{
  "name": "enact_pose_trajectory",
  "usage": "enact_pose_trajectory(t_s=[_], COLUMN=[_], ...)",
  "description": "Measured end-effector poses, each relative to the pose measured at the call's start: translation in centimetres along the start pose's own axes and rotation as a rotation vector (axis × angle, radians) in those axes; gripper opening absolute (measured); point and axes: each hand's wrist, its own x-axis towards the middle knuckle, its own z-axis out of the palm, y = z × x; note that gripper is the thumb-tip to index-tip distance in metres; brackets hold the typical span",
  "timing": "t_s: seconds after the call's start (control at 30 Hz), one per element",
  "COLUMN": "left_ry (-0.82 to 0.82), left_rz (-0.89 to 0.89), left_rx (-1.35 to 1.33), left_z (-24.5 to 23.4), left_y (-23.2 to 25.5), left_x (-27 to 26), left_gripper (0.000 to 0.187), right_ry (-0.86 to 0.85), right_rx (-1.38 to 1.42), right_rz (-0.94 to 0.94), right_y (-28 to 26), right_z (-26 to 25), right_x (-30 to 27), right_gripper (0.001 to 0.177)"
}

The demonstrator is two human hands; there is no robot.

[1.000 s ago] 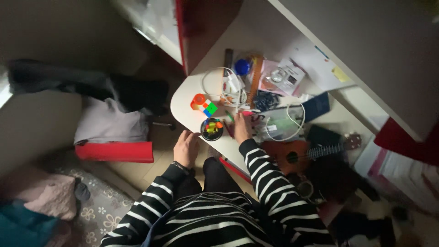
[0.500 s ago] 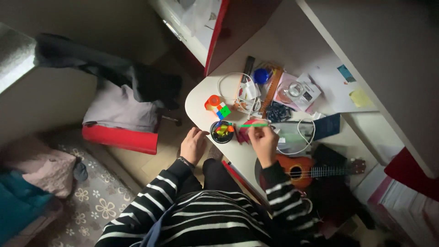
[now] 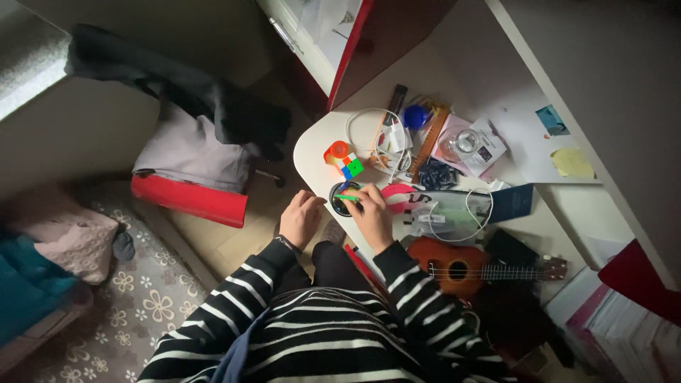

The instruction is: The person organizes a cluttered desk by picking up and arranging various items. They handle a power bank, a notebook, highlighters, a Rubik's cube, and a white cable, placing them into a pen holder or on a shelf.

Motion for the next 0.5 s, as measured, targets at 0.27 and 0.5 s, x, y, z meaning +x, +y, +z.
enact_pose_trajectory(t_s=[0.27, 0.5], left_ry=[0.007, 0.029], left_rz=[-0.008, -0.033], left_rx=[0.006, -0.002], left_z=[-0.9, -0.4], left_y=[0.3, -0.1], left_x=[-0.8, -1.6], left_gripper=[0.026, 0.024], right_ry=[-0.117, -0.077], right_rx=[0.011, -0.010], right_rz=[0.007, 0.062], right_y=[-0.1, 2.7], right_z=[-0.9, -2.5], right_x=[1.3, -0.3], right_gripper=[0.015, 0.018])
